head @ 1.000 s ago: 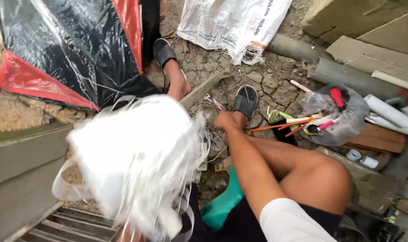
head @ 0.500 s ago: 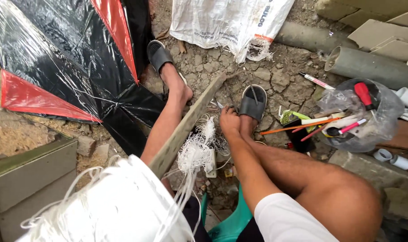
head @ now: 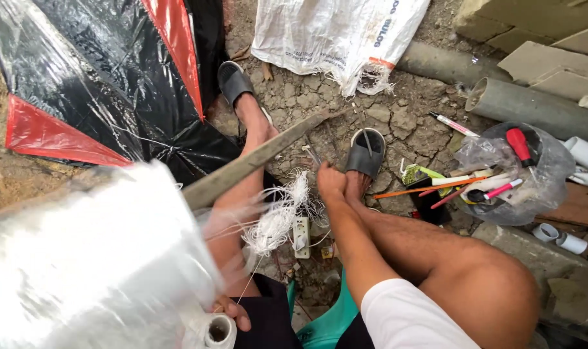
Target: Tie white string around a plastic PVC cross-joint and a spool to assemble a kite component.
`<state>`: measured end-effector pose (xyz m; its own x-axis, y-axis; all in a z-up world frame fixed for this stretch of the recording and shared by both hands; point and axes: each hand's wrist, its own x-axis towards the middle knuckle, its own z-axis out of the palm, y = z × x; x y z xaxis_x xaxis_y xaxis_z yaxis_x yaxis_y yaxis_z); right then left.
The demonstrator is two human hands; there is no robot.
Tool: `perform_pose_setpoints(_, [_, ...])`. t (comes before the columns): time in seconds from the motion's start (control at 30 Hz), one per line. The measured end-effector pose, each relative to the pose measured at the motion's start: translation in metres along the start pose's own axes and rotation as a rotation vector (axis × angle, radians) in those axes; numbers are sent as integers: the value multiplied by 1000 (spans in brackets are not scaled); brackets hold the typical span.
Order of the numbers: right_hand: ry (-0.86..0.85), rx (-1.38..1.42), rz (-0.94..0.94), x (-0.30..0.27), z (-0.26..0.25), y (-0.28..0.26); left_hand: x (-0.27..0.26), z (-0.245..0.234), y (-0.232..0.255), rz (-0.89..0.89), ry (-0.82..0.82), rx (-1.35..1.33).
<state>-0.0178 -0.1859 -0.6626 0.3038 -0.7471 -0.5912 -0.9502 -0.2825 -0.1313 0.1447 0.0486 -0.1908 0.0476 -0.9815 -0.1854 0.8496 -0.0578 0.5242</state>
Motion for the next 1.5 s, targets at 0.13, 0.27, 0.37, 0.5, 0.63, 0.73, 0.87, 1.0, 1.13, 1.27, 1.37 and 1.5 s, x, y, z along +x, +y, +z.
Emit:
perform_pose_setpoints(0.13, [-107, 157, 119, -14, 6, -10, 37, -13, 5, 12, 116, -21])
perform_pose_setpoints(0.27, [-133, 204, 159, -9, 11, -11, 34, -20, 4, 19, 142, -100])
perform_pose_setpoints(0.37, [-142, 173, 124, -5, 5, -10, 40, -10, 3, 66, 191, -101])
perform_pose_setpoints(0.5, [-194, 181, 112, 1, 0, -7, 29, -25, 6, 19, 195, -67])
perform_pose_setpoints(0.63, [-199, 188, 130, 11, 8, -6, 30, -35, 2, 71, 111, -71])
perform_pose_setpoints(0.73, [-229, 143, 108, 12, 10, -8, 13, -51, 8, 16, 146, -74])
perform_pose_setpoints(0.87, [-208, 167, 110, 0, -3, -13, -19, -55, 9, -101, 387, -59])
perform_pose_setpoints(1.0, [-414, 338, 225, 41, 6, 21, 31, -1, 5, -78, 428, 11])
perform_pose_setpoints(1.13, [75, 652, 45, 65, -76, 31, 65, 38, 16, -72, 524, 93])
perform_pose_setpoints(1.27, [281, 1028, 73, 35, -245, -41, 77, 33, 19, -66, 446, 120])
perform_pose_setpoints(1.37, [147, 472, -97, 6, -290, -97, 79, 26, 14, -33, 417, 134])
perform_pose_setpoints(1.5, [218, 53, -314, 48, -204, -128, 80, 27, 16, -13, 402, 82])
